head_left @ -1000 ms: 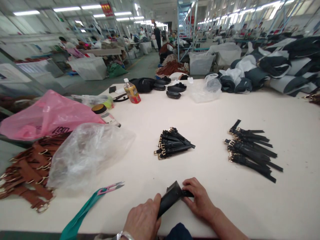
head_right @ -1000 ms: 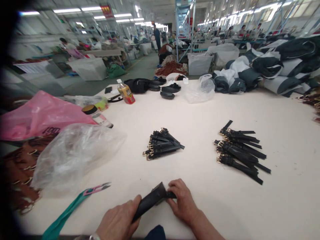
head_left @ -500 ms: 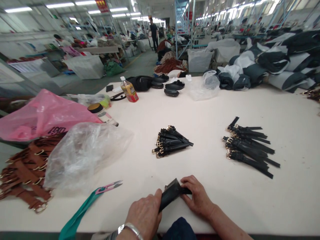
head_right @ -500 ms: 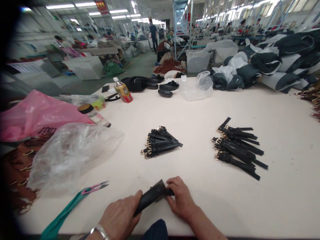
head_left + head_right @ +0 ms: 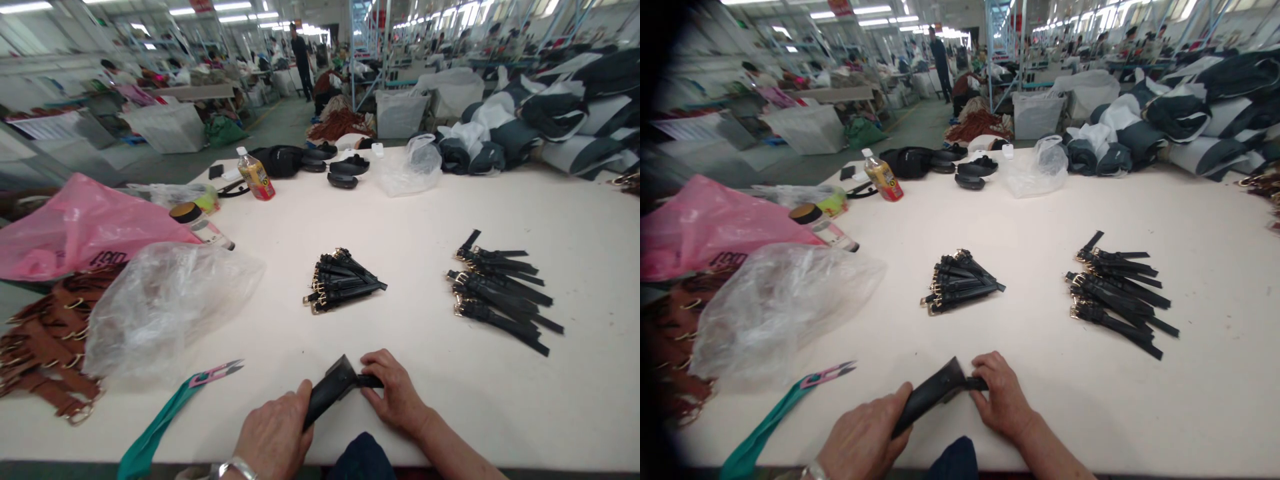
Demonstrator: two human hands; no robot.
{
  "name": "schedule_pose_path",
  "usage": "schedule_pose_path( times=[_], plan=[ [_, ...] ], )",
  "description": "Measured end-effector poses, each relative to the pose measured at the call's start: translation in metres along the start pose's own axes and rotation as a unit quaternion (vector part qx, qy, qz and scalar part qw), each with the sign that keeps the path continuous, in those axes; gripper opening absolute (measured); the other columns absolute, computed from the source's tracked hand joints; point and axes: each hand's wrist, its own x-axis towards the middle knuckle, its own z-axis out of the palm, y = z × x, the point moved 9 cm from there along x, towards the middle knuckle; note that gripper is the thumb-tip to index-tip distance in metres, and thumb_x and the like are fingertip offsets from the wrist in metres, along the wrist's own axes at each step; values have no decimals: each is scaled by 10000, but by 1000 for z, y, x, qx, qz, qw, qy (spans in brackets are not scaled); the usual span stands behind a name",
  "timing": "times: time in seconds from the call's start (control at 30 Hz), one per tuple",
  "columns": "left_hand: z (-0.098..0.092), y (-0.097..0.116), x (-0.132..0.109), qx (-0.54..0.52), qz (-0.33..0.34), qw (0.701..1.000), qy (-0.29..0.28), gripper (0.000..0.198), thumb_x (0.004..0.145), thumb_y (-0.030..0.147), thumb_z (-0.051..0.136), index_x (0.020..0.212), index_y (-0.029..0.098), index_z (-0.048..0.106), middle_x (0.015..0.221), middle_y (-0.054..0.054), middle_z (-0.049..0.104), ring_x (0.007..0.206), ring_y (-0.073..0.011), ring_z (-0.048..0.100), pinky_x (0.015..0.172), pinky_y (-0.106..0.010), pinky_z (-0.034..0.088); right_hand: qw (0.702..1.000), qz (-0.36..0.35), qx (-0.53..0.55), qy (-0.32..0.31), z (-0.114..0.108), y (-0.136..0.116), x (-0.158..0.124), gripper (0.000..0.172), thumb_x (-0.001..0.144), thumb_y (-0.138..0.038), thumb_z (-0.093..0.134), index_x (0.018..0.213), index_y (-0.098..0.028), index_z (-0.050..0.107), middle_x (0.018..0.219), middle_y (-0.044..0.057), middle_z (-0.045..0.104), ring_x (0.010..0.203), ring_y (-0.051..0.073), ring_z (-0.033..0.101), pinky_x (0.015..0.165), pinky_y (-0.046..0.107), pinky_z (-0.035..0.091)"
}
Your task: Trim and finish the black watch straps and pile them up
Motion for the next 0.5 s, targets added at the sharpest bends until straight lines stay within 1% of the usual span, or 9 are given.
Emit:
schedule_pose_path(
  times=[0.07,0.13,0.27,0.33,0.37,0.43,0.5],
  plan=[
    [0,6,7,-13,2,1000,5,493,756,234,400,1248,215,380,1002,-75,650,922,-237,598,788,-373,449,1000,-2,2,3,-1,0,0,273,679,-108,569,935,-195,536,996,83,563,921,216,507,810,381,432],
    [-4,2,11,-22,-8,1000,11,469,760,257,406,1227,227,392,980,-65,655,921,-224,598,782,-347,443,1000,1,3,5,-1,0,1,271,678,-100,563,930,-195,533,994,84,563,919,215,507,800,374,437],
    [-13,-32,5,-38,-57,997,32,387,787,315,368,1159,234,441,919,-60,665,867,-234,613,726,-348,449,1000,8,-3,-1,0,1,1,245,683,-107,560,909,-199,541,997,85,564,921,220,511,830,394,425],
    [-12,-45,-3,-35,-71,996,30,403,792,327,362,1174,221,434,932,-72,663,875,-248,612,731,-364,452,1000,12,-7,-3,1,1,1,237,684,-118,563,906,-198,543,1002,86,564,925,222,513,861,413,408],
    [-10,-48,-6,-30,-70,997,25,422,792,323,366,1196,213,421,958,-79,659,898,-252,606,754,-372,449,1000,13,-8,-4,1,2,0,233,686,-122,563,905,-198,543,1004,87,564,927,223,514,871,419,402],
    [-2,-43,-11,-20,-52,998,8,462,784,300,384,1235,202,395,1012,-88,647,945,-253,591,804,-385,436,1000,14,-9,-6,1,1,0,227,690,-129,560,906,-198,543,1005,88,565,930,224,513,878,422,398],
    [5,-29,-11,-19,-28,999,0,479,774,275,394,1248,208,386,1036,-80,641,954,-251,585,818,-392,433,1000,12,-8,-9,1,0,0,223,694,-134,558,907,-198,543,1006,88,564,932,224,511,868,414,405]
  ],
)
